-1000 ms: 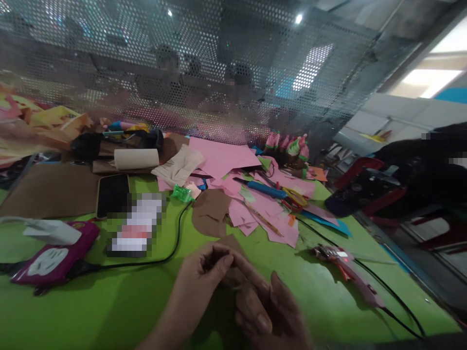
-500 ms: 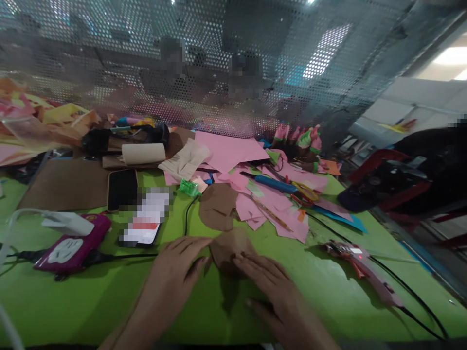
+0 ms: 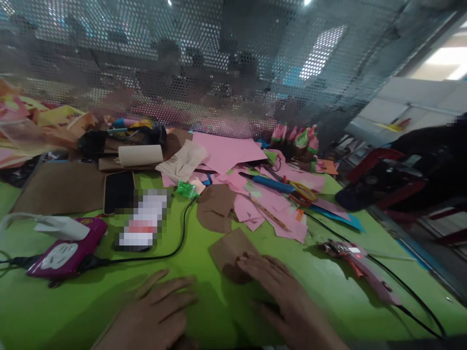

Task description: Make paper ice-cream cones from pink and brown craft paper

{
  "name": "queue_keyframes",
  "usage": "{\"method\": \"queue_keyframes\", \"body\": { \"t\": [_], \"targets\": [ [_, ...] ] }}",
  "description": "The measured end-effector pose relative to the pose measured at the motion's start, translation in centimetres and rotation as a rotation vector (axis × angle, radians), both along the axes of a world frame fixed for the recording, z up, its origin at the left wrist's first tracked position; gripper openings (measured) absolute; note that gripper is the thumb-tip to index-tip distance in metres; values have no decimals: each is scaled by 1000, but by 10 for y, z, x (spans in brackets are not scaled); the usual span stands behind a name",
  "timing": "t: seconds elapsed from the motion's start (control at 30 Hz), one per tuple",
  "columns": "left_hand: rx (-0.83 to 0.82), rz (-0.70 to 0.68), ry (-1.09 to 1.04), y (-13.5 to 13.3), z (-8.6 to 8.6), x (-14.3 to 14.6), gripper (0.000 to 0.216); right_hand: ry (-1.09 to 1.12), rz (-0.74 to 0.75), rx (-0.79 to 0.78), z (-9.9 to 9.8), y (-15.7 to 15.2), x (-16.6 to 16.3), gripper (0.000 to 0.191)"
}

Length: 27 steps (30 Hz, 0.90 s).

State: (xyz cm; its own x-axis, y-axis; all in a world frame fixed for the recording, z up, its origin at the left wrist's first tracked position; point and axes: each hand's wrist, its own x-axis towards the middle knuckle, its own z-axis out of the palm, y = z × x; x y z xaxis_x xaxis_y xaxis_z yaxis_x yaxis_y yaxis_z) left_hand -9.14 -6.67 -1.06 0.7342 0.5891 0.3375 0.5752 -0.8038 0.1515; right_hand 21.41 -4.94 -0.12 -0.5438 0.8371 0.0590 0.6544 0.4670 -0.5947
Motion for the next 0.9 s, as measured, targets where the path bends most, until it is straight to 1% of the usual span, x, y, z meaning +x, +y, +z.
{"method": "queue_keyframes", "body": {
  "t": [0.07, 0.13, 0.17, 0.23, 0.3, 0.37, 0.4, 0.47, 0.5, 0.6, 0.67, 0.7, 0.73, 0.8, 0.87, 0.9],
  "targets": [
    [17, 44, 1, 5, 3, 4, 20, 29, 45, -16, 5, -1, -3, 63],
    [14, 61, 10, 11, 1, 14, 42, 30, 70, -11, 11, 1, -5, 60],
    [10, 48, 15, 14, -1, 21, 51, 20, 62, 10, 14, 4, -5, 57],
    [-6, 16, 49, 18, -8, 33, 59, -21, -10, 92, 22, 15, -1, 48],
    [-39, -2, 64, 18, -17, 42, 61, -104, -137, 208, 30, 32, 6, 40],
    [-74, 2, 44, 15, -23, 45, 62, -253, -254, 292, 36, 52, 13, 40],
    [-87, 6, 29, 14, -24, 45, 62, -347, -301, 318, 39, 63, 15, 41],
    [-116, 3, 18, 12, -22, 44, 60, -550, -386, 330, 40, 82, 19, 36],
    [-139, -2, 23, 12, -19, 43, 57, -583, -419, 326, 40, 89, 19, 34],
    [-242, -9, 36, 15, -6, 41, 43, -618, -455, 318, 32, 103, 19, 33],
    [-307, 4, 15, 17, 1, 42, 30, -618, -467, 313, 27, 106, 19, 33],
    [-327, 16, 2, 19, 3, 44, 28, -616, -479, 309, 25, 106, 20, 32],
    [-338, 30, -8, 19, 5, 46, 30, -612, -496, 305, 24, 106, 20, 31],
    [-343, 57, -4, 20, 6, 51, 44, -592, -542, 302, 24, 105, 23, 29],
    [-339, 70, 11, 20, 7, 57, 57, -552, -598, 317, 28, 103, 27, 28],
    [-339, 68, 16, 21, 7, 58, 59, -524, -622, 329, 31, 101, 29, 27]
  ]
}}
